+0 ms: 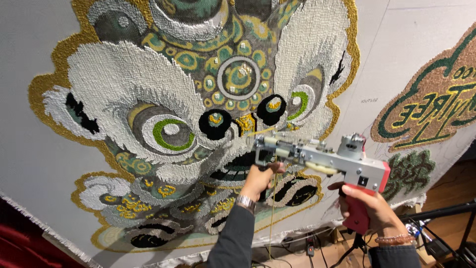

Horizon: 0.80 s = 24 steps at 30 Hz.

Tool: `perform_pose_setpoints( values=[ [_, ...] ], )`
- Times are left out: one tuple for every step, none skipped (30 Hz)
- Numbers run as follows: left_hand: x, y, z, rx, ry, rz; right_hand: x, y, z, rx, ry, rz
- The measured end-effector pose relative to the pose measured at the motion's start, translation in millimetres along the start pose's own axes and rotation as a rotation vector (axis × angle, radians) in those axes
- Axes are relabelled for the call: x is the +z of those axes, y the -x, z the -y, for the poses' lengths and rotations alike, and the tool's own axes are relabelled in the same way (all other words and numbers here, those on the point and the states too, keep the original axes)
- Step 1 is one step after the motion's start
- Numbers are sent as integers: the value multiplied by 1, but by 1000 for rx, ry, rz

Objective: The person uses a tufting gun to apply yellow yarn to a large rug design depicting a stylized lion head. They then use scissors to trim the yarn in the same area.

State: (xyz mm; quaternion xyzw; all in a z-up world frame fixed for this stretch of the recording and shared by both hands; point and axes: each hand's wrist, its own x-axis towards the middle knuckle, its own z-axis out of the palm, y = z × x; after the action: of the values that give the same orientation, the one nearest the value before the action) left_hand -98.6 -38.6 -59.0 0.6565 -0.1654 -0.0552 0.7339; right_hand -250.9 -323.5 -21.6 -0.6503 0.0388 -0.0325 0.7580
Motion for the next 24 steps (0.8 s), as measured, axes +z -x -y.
perform_pose_setpoints(
  values=[
    [0,6,6,15,32,0,-3,-2,0,10,30,-4],
    [0,11,11,29,63,1,-5,-6,0,21,61,-8],
    [0,18,18,13,55,-49,-8,-8,-2,31,91,-14],
    [0,26,25,-4,46,-98,-9,-9,-5,40,109,-43],
    [-2,33,29,-21,36,-150,-8,-11,-9,50,125,-70],
    [-4,39,31,-20,53,-174,-6,-14,-11,61,141,-97],
    [-5,44,34,-18,71,-196,-4,-17,-15,40,154,-83],
    [-6,47,35,-16,90,-218,1,-21,-18,19,168,-69],
    [-6,52,37,-33,66,-264,3,-22,-20,2,183,-56],
    [-6,56,39,-50,42,-310,4,-22,-21,3,160,-35],
    [-8,58,39,-64,17,-356,9,-25,-21,1,136,-12],
    [-11,59,39,-41,43,-363,16,-27,-20,0,112,10],
    [-14,62,41,-19,70,-370,22,-28,-21,16,125,-14],
    [-16,64,43,2,97,-377,27,-28,-20,33,138,-38],
    [-18,65,44,14,105,-384,33,-28,-18,48,150,-61],
    [-21,66,45,26,114,-390,38,-26,-16,46,154,-48],
    [-23,66,47,41,121,-395,44,-26,-14,42,158,-35],
    [-26,67,49,33,117,-401,49,-25,-13,37,161,-23],
    [-29,69,51,22,114,-406,53,-23,-12,37,175,-28],
    [-31,72,53,11,110,-412,56,-22,-12,37,190,-32],
    [-32,72,55,28,110,-413,59,-21,-12,36,205,-38],
    [-34,73,55,46,110,-413,62,-21,-13,32,209,-52],
    [-35,73,56,63,111,-414,63,-22,-15,29,213,-66],
    [-35,75,56,42,106,-416,63,-22,-17,26,217,-81]
  ],
)
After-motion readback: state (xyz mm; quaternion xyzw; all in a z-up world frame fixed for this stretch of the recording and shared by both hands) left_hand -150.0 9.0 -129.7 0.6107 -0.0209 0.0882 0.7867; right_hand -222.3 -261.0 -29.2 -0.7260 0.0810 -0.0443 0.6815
